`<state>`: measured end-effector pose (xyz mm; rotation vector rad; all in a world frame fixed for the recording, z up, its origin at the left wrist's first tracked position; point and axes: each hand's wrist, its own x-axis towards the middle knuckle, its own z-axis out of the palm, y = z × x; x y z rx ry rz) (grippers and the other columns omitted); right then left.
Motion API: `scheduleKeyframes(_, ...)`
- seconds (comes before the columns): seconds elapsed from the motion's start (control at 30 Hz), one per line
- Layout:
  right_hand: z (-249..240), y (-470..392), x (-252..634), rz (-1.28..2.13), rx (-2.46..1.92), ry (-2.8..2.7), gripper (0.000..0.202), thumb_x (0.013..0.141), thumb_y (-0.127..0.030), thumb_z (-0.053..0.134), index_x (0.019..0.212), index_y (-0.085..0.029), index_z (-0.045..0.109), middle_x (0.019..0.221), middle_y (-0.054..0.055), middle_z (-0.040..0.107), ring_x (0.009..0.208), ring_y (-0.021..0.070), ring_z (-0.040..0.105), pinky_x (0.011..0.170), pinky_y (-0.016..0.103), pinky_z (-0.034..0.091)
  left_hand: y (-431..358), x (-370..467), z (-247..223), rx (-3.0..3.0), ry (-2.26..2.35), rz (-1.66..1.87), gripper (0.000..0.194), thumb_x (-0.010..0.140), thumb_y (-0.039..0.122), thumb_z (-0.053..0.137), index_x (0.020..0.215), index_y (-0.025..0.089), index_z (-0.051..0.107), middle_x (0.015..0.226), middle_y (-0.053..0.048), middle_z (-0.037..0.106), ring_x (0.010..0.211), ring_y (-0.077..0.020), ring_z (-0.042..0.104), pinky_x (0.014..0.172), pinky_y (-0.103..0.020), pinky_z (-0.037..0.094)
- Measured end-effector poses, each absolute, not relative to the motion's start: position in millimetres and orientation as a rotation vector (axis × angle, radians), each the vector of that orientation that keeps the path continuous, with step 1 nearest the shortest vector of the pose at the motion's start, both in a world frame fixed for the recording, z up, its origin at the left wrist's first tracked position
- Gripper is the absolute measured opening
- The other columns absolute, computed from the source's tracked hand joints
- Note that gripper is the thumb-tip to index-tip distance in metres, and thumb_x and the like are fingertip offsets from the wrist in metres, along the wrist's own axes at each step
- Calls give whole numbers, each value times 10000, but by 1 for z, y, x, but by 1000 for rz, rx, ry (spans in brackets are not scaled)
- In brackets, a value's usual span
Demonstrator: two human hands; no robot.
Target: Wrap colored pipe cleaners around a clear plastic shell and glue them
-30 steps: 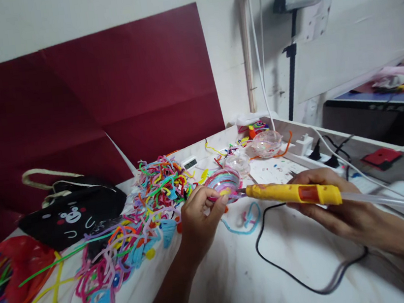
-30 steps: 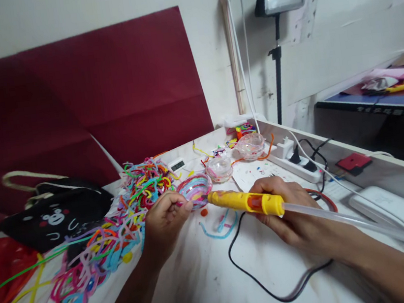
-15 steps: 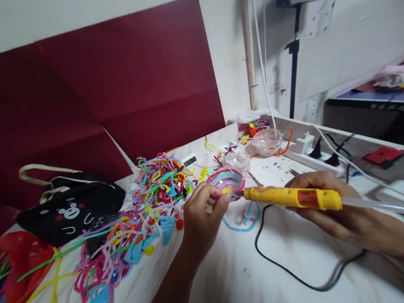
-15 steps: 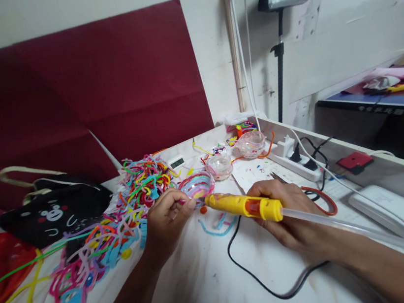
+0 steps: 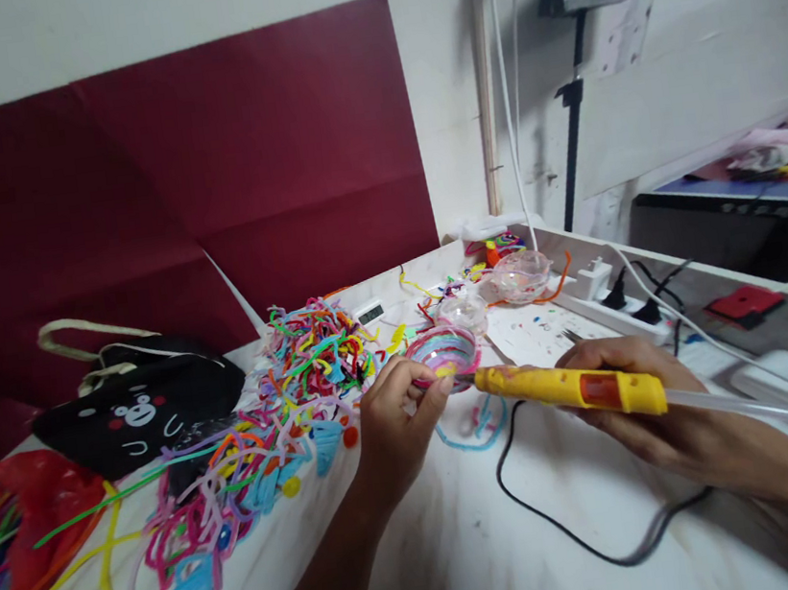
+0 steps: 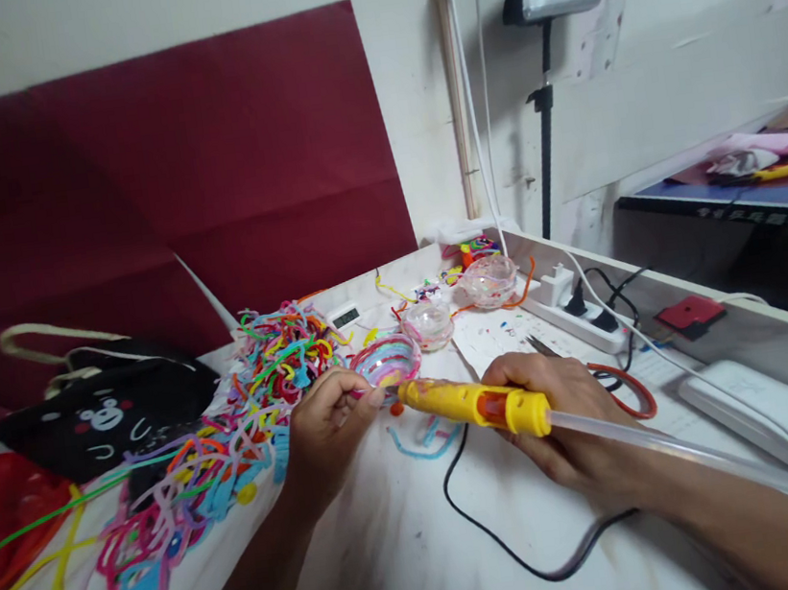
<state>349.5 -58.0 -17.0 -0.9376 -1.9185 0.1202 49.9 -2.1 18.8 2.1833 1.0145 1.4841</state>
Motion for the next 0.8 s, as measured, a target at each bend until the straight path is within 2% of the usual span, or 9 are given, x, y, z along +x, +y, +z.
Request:
scheduleKeyframes(0.17, -16, -56, 345, 136, -908, -1877, 168, 969, -257, 747, 1113, -342, 727, 895, 35, 815, 693, 265, 762, 602, 407, 586, -2, 51, 20, 2152, 1016, 1494, 208, 933, 268, 756, 742, 226, 685, 715, 34, 655, 593, -120, 555, 596, -231, 501)
scheduleKeyframes(0.53, -11, -58, 345, 7, -881, -1877, 233, 976, -239, 751, 1176, -359, 755, 918, 29, 811, 712, 270, 755, 616, 414, 575, -4, 51, 23, 2103, 1045, 1487, 226, 923, 302, 747, 723, 227, 675, 698, 31, 658, 584, -122, 562, 602, -235, 513)
scheduleKeyframes(0.8, -6, -59, 340, -143, -871, -1873, 267, 969, -171, 674, 1164, -350, 641, 890, -13, 802, 680, 250, 748, 612, 401, 546, -4, 50, 24, 2088, 1077, 1504, 193, 907, 294, 739, 733, 226, 691, 698, 27, 673, 584, -125, 586, 602, -237, 512)
